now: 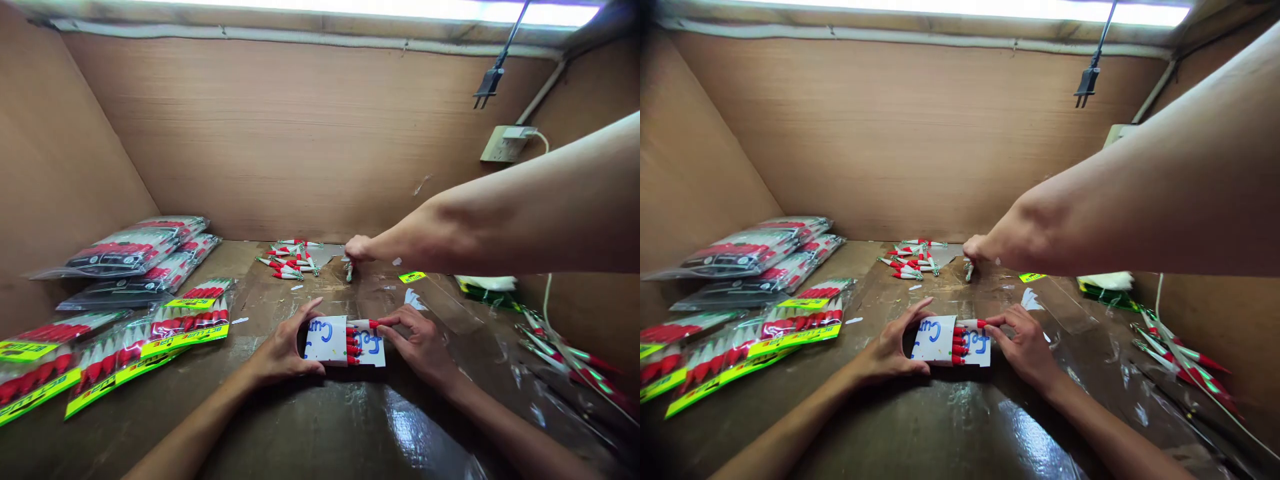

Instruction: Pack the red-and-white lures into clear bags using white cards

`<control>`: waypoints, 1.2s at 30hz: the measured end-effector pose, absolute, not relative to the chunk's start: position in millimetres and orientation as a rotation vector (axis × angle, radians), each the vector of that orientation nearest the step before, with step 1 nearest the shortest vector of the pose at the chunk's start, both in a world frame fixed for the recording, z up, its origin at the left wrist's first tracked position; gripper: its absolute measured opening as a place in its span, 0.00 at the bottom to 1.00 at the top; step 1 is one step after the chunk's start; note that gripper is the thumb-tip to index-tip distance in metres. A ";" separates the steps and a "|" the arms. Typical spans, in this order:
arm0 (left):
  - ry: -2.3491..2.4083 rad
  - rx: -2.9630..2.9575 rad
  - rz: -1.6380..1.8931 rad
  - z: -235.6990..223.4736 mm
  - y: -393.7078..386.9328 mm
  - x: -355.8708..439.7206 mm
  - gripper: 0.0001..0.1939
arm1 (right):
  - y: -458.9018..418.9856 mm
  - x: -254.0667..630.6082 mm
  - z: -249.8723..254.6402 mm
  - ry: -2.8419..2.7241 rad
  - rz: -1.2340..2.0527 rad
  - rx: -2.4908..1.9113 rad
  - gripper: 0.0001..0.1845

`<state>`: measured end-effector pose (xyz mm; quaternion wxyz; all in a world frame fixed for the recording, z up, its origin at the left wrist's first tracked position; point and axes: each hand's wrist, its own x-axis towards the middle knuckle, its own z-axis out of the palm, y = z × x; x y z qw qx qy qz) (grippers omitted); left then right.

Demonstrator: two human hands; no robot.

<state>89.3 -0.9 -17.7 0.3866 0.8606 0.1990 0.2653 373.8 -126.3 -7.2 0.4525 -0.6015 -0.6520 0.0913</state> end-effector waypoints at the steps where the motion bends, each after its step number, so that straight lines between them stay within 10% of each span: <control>1: 0.504 2.188 0.675 -18.4 -0.9 89.4 0.61 | -126.1 372.8 -6.9 -1.607 0.227 -1.493 0.09; 19: 0.472 2.349 0.540 -16.1 -13.1 93.5 0.57 | -114.1 357.7 -24.1 -1.862 0.265 -1.474 0.09; 25: 0.455 2.486 0.429 -13.1 -17.3 92.3 0.42 | -105.8 370.6 -24.5 -2.011 0.227 -1.479 0.08; 36: 0.598 2.539 0.589 6.1 -9.1 85.0 0.30 | -101.8 495.7 -30.2 -1.486 -0.164 -2.607 0.14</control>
